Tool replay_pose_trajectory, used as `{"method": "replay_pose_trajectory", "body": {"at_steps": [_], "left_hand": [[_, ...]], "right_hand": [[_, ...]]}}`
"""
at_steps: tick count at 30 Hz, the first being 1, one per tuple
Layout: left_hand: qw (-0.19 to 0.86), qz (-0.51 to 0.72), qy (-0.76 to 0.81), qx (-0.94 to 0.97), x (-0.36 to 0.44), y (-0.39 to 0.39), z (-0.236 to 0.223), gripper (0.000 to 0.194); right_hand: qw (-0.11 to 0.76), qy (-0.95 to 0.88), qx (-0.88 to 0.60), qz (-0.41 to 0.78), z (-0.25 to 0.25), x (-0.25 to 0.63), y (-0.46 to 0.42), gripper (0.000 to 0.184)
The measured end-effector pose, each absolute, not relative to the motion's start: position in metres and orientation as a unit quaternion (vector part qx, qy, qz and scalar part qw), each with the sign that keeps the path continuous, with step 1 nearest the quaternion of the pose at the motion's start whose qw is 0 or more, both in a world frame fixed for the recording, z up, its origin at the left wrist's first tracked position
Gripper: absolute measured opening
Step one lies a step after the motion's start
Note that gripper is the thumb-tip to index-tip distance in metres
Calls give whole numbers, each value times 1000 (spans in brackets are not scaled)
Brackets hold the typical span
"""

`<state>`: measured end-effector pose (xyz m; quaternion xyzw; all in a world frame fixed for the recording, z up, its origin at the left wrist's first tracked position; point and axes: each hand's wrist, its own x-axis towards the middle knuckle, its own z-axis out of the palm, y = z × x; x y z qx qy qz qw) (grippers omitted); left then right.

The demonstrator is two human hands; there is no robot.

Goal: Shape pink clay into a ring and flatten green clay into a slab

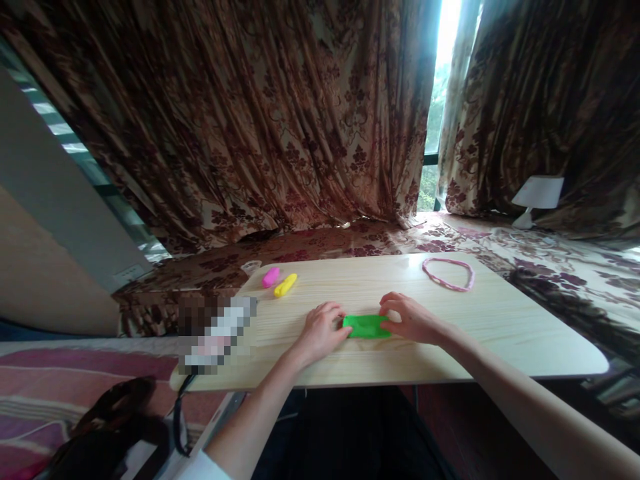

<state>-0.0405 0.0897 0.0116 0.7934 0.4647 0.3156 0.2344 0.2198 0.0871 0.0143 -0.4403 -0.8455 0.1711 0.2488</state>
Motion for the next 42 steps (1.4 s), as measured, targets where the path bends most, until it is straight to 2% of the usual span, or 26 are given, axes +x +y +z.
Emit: {"method": "replay_pose_trajectory", "body": {"at_steps": [10,14,19,26,30,35,42], "left_hand": [[549,462,413,561,-21,77,36,33],[610,473,391,502,-14,68,36,32],[640,457,389,479,-12,68,37,31],[629,438,414,491,-5,68,36,32],[618,369,417,555,-6,64,39,29],[568,293,438,632,-10,72,40,29],[429,260,464,730,-6,104,28,31]], "right_hand": [[300,-740,-439,412,14,194,70,30],[306,-710,-438,459,20,180,56,29],[318,-698,-444,464,31,179,59,28],[338,-694,-441,458,35,177,61,28],[352,-699,-441,439,38,182,66,29],[308,-716,-474,410,30,188,73,29],[273,-759,-538,244,10,194,72,26]]}}
